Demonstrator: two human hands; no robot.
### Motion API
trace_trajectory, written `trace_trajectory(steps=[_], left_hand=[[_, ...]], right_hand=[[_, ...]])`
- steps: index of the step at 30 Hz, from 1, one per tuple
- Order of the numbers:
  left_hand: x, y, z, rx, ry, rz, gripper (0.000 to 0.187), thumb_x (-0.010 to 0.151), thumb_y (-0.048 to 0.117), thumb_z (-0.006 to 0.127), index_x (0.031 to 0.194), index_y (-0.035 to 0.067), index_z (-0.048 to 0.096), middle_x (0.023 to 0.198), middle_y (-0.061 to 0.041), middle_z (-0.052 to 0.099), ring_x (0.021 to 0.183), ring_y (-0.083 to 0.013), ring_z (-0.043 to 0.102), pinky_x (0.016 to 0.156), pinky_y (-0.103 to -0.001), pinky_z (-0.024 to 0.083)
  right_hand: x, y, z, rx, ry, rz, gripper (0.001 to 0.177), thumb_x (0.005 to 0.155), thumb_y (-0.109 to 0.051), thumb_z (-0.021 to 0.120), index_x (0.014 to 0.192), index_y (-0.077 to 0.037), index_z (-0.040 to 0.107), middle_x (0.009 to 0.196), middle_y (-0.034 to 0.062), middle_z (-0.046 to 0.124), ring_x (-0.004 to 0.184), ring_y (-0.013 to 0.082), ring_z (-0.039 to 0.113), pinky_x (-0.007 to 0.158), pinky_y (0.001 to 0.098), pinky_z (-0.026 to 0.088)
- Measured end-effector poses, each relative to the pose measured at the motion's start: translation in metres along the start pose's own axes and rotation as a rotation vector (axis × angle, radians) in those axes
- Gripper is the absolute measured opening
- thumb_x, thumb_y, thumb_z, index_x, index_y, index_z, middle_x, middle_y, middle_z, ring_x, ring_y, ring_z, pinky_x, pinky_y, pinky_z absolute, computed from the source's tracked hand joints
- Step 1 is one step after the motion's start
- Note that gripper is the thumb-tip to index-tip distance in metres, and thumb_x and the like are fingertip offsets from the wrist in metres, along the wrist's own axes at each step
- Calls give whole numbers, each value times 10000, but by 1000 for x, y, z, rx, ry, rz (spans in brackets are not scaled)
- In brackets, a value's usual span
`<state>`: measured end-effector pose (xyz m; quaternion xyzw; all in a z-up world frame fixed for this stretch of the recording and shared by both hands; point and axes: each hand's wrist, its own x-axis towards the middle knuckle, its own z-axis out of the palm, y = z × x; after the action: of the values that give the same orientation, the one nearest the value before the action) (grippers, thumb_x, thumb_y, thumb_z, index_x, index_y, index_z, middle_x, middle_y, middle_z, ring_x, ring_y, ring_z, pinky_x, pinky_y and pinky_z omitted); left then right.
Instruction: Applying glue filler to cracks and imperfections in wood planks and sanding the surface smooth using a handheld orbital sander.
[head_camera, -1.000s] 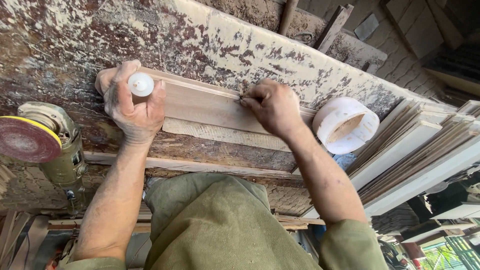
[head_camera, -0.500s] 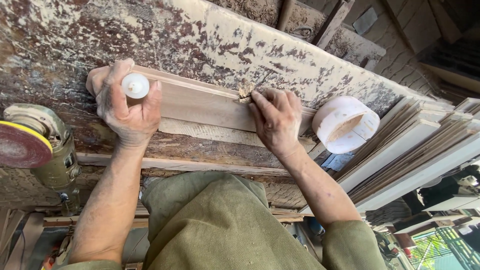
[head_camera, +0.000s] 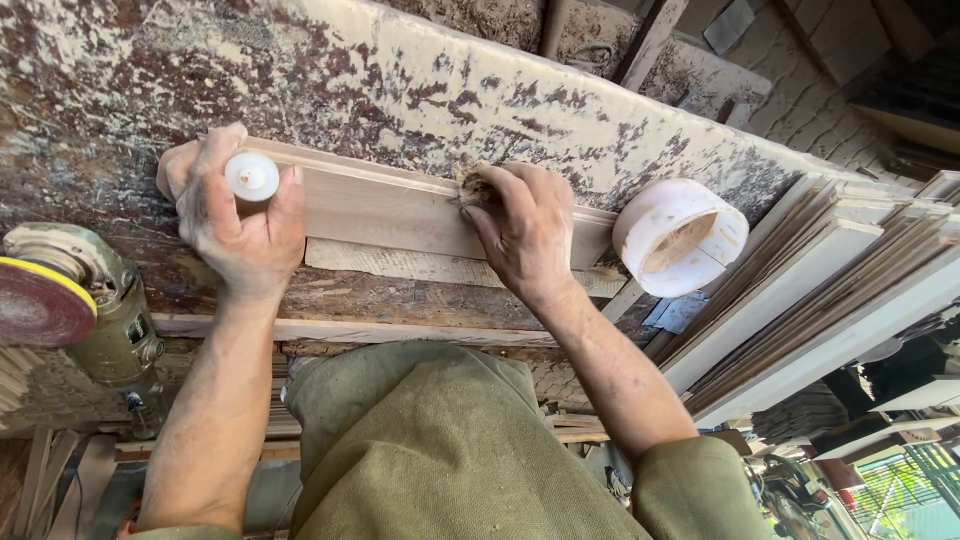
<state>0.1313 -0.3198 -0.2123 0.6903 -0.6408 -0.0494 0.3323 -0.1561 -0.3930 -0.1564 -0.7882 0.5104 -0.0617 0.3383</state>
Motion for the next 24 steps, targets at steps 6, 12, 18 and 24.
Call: trace_trajectory(steps=[6, 12, 18, 24], left_hand=[[-29, 16, -18, -183, -263, 63, 321, 1054, 252, 697, 1220, -20, 658, 1110, -218, 722, 935, -353, 688, 815, -479, 564], [-14, 52, -23, -219, -819, 20, 452, 1058, 454, 579, 1035, 21, 708, 1136, -178, 706, 962, -302, 700, 859, -408, 557], [16, 90, -9, -111, -932, 59, 318, 920, 413, 651, 820, 118, 717, 847, -73, 674, 802, -249, 712, 745, -411, 509], [32, 106, -4, -103, -982, -9, 285, 882, 396, 670, 806, 122, 696, 807, -79, 663, 779, -272, 718, 727, -424, 492]], right_hand=[[-69, 29, 54, -159, 149, -124, 670, 907, -408, 837, 1490, -240, 553, 1585, 140, 390, 1495, 384, 286, 1204, 546, 216], [-72, 11, 58, -193, -24, 60, 1151, 876, -634, 822, 1686, -151, 162, 1741, 188, -6, 1573, 414, -125, 1216, 597, -174], [-89, 21, 48, -248, 0, 66, 1123, 836, -589, 845, 1621, -17, 281, 1687, 282, 170, 1552, 517, 97, 1223, 685, -20], [-88, 22, 48, -199, 10, 79, 1114, 821, -572, 871, 1619, -38, 306, 1689, 260, 199, 1559, 490, 117, 1227, 676, -14]])
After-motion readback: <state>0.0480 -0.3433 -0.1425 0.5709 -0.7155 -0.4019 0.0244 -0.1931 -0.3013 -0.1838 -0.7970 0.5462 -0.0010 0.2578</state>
